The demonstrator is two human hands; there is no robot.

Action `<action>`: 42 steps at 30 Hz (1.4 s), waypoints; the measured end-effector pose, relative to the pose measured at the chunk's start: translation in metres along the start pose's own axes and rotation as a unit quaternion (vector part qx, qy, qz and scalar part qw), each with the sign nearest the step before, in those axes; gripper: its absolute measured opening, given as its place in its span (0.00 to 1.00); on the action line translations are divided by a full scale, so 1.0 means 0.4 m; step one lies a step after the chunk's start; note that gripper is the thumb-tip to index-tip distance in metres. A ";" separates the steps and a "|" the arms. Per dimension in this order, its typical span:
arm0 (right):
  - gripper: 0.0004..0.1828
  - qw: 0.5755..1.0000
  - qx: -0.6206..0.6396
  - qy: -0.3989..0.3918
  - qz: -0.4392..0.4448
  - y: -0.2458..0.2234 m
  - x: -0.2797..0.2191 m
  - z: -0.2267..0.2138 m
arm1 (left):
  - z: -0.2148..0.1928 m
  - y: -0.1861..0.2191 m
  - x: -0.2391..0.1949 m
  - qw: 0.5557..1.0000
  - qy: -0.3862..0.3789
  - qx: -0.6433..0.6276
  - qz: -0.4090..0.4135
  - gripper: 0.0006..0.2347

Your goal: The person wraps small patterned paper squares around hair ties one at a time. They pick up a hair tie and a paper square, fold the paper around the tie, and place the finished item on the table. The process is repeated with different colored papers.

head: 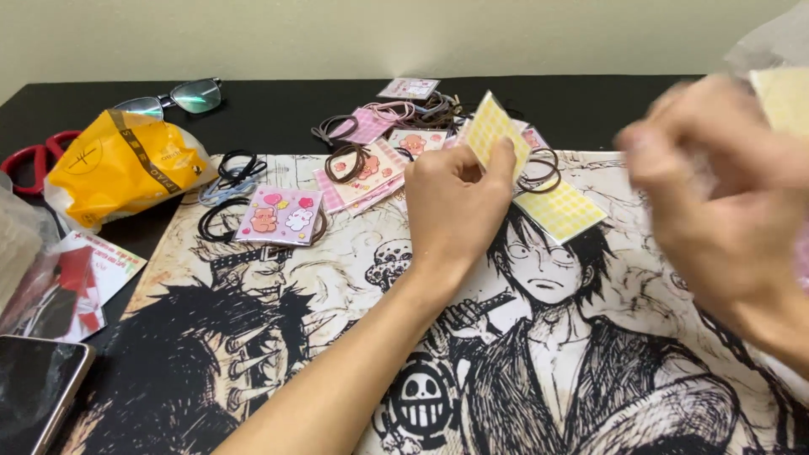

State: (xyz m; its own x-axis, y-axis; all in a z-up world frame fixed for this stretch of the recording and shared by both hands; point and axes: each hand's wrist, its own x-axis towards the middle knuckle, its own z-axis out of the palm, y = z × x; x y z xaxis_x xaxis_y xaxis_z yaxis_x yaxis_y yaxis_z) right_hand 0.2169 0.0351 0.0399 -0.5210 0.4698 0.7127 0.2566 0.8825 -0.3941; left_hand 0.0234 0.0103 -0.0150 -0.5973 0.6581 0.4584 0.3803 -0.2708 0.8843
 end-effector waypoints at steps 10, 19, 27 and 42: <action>0.09 0.994 -0.072 -0.001 -0.081 0.008 -0.037 0.075 | -0.008 0.014 0.002 0.999 -0.020 0.026 -0.028 0.26; 0.24 0.944 0.270 -0.061 0.182 -0.043 -0.027 0.076 | -0.009 0.018 0.000 0.999 -0.031 0.028 -0.016 0.25; 0.20 0.911 0.325 -0.047 0.251 0.047 -0.079 0.130 | -0.019 0.063 0.025 1.000 -0.013 0.025 0.013 0.25; 0.19 0.972 0.179 -0.046 0.143 -0.030 0.004 -0.002 | -0.026 -0.002 0.026 1.000 0.001 0.007 -0.001 0.23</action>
State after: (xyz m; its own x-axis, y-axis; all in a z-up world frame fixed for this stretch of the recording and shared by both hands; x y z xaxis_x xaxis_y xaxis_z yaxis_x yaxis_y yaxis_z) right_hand 0.2135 0.0251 0.0461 -0.5451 0.6763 0.4955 0.1103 0.6437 -0.7573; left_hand 0.0098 0.0101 -0.0101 -0.5998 0.6570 0.4566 0.3891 -0.2592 0.8840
